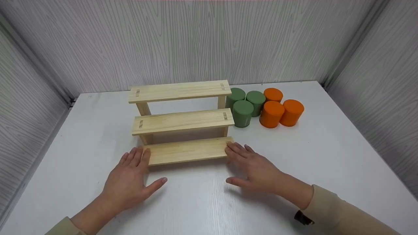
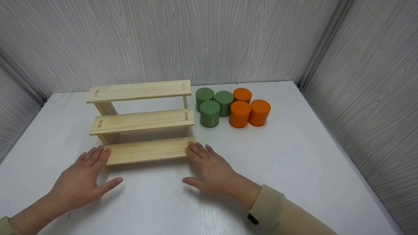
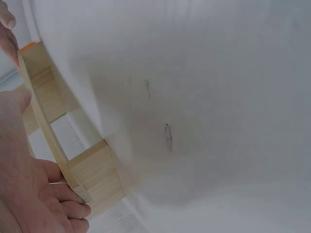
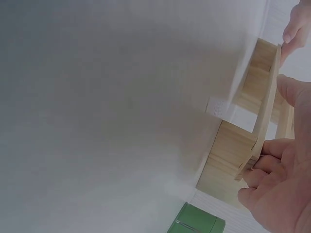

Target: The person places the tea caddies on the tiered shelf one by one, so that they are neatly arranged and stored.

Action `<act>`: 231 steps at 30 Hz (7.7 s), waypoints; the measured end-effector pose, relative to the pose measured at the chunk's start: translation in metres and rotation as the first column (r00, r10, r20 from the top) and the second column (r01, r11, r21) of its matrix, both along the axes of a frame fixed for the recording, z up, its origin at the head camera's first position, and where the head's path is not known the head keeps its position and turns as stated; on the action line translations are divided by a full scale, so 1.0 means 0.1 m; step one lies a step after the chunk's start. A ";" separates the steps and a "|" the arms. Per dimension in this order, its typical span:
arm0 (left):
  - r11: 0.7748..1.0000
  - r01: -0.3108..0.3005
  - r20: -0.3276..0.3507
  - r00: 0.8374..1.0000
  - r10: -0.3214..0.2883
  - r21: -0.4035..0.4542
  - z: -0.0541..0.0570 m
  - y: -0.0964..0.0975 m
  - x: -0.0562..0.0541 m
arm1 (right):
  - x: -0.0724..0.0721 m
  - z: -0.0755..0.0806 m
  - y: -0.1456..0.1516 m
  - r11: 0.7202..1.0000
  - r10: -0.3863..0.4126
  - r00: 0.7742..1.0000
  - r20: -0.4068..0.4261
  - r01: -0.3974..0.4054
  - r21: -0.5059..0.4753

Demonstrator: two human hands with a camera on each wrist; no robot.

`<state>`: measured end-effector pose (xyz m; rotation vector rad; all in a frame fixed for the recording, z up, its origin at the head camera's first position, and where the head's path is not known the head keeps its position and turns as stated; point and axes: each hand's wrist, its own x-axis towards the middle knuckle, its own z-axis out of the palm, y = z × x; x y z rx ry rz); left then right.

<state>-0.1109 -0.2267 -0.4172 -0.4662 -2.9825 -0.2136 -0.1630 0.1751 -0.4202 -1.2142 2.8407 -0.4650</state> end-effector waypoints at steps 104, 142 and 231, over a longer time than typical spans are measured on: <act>0.999 0.004 -0.017 1.000 -0.003 0.049 0.05 0.24 0.12 | 0.19 0.02 0.38 0.999 -0.036 0.998 0.052 0.035 0.008; 0.949 0.072 -0.152 0.988 -0.026 0.306 0.03 -0.14 -0.35 | -0.58 0.56 1.26 0.819 -0.432 0.900 0.056 0.418 -0.393; 0.944 0.086 -0.135 0.990 -0.044 0.320 -0.02 -0.14 -0.37 | -0.96 0.90 1.81 0.764 -0.477 0.842 0.251 0.538 -0.355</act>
